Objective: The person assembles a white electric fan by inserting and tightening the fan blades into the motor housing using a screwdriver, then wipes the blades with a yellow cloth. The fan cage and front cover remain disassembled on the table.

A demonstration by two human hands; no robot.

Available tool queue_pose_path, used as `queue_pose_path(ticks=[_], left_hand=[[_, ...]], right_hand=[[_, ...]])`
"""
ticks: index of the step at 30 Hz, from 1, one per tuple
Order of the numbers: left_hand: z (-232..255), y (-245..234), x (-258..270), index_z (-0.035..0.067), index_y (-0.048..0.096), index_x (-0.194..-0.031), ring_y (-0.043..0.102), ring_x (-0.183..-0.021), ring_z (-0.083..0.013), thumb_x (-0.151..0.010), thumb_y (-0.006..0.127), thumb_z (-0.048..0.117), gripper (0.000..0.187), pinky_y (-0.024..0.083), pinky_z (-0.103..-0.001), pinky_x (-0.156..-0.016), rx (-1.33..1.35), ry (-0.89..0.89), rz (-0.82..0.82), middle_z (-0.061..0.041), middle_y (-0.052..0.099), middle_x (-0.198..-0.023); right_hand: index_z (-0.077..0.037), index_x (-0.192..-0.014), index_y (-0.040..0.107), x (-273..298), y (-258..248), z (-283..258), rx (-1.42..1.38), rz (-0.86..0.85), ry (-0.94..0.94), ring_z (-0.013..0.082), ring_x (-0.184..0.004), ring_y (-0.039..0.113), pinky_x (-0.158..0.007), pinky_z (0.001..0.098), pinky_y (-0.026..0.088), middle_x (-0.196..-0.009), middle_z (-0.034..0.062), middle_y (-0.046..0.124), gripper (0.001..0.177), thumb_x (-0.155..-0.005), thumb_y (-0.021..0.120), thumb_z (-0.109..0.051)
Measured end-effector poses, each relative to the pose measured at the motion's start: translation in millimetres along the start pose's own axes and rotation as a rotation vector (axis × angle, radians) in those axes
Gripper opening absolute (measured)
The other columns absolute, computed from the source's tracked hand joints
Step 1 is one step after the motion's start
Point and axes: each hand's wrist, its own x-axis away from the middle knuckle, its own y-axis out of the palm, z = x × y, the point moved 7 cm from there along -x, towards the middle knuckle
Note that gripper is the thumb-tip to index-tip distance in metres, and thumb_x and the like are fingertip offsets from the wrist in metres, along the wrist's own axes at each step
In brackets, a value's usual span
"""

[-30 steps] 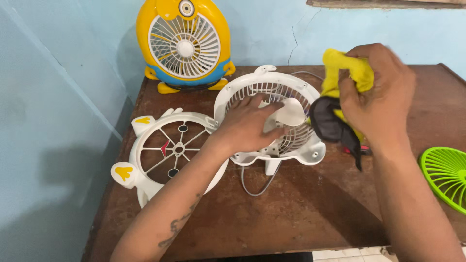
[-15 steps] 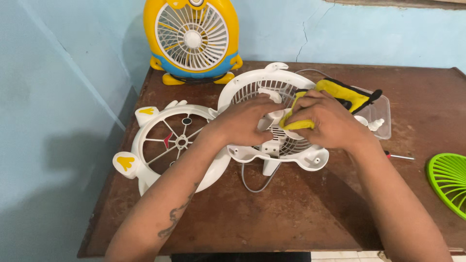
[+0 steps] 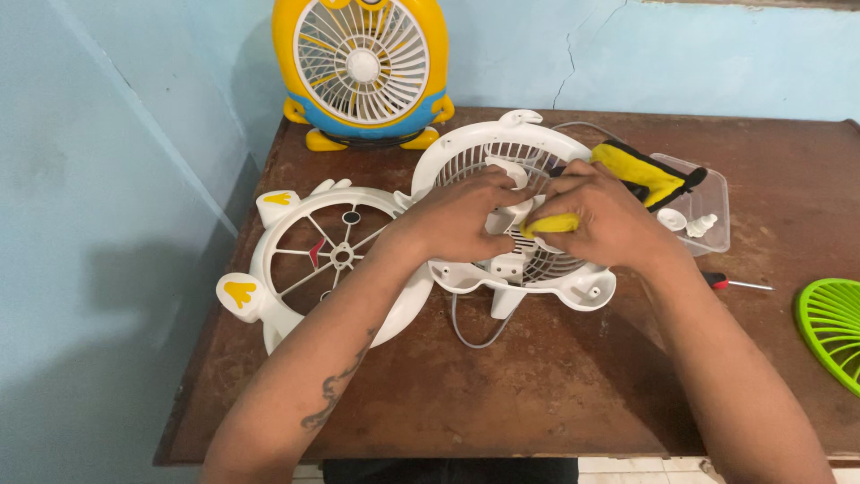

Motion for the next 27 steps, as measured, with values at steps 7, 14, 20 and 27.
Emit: queue_pose_path(ticks=[7,14,20,27], left_hand=[[5.7,-3.4,0.4,0.010,0.064,-0.136,0.055,-0.130,-0.0356,-0.073,0.079,0.039,0.071,0.046,-0.044,-0.107,-0.023,-0.029,0.003,-0.020,0.061,-0.137],[9.7,-6.5,1.5,0.010,0.065,-0.135,0.056,-0.126,-0.0343,-0.079,0.078,0.048,0.068,0.046,-0.045,-0.103,-0.028,-0.067,-0.012,-0.018,0.063,-0.129],[10.7,-5.4,-0.5,0.009,0.067,-0.131,0.056,-0.127,-0.0330,-0.078,0.077,0.041,0.063,0.046,-0.044,-0.105,-0.067,-0.015,0.017,-0.015,0.065,-0.129],[5.1,-4.3,0.4,0.013,0.065,-0.136,0.053,-0.131,-0.0319,-0.079,0.076,0.040,0.064,0.046,-0.044,-0.106,-0.014,-0.077,-0.022,-0.016,0.063,-0.132]], right_hand=[[-0.010,-0.095,0.080,13.1,-9.9,4.7,0.205,0.269,0.151,0.0328,-0.093,0.061,-0.086,0.0426,0.050,-0.096,0.0072,0.072,0.028,-0.067,0.082,-0.011],[-0.012,-0.086,0.081,3.5,4.5,4.4,-0.014,-0.001,0.079,0.0304,-0.088,0.061,-0.080,0.0420,0.050,-0.083,0.0045,0.071,0.025,-0.061,0.083,-0.011],[-0.007,-0.099,0.076,11.6,-9.5,4.1,0.028,0.267,0.221,0.0323,-0.098,0.066,-0.084,0.0417,0.053,-0.103,0.0098,0.070,0.027,-0.072,0.080,-0.010],[-0.009,-0.090,0.078,7.0,-4.9,-0.5,0.050,0.102,0.133,0.0313,-0.091,0.069,-0.078,0.0424,0.054,-0.092,0.0077,0.074,0.021,-0.070,0.082,-0.011]])
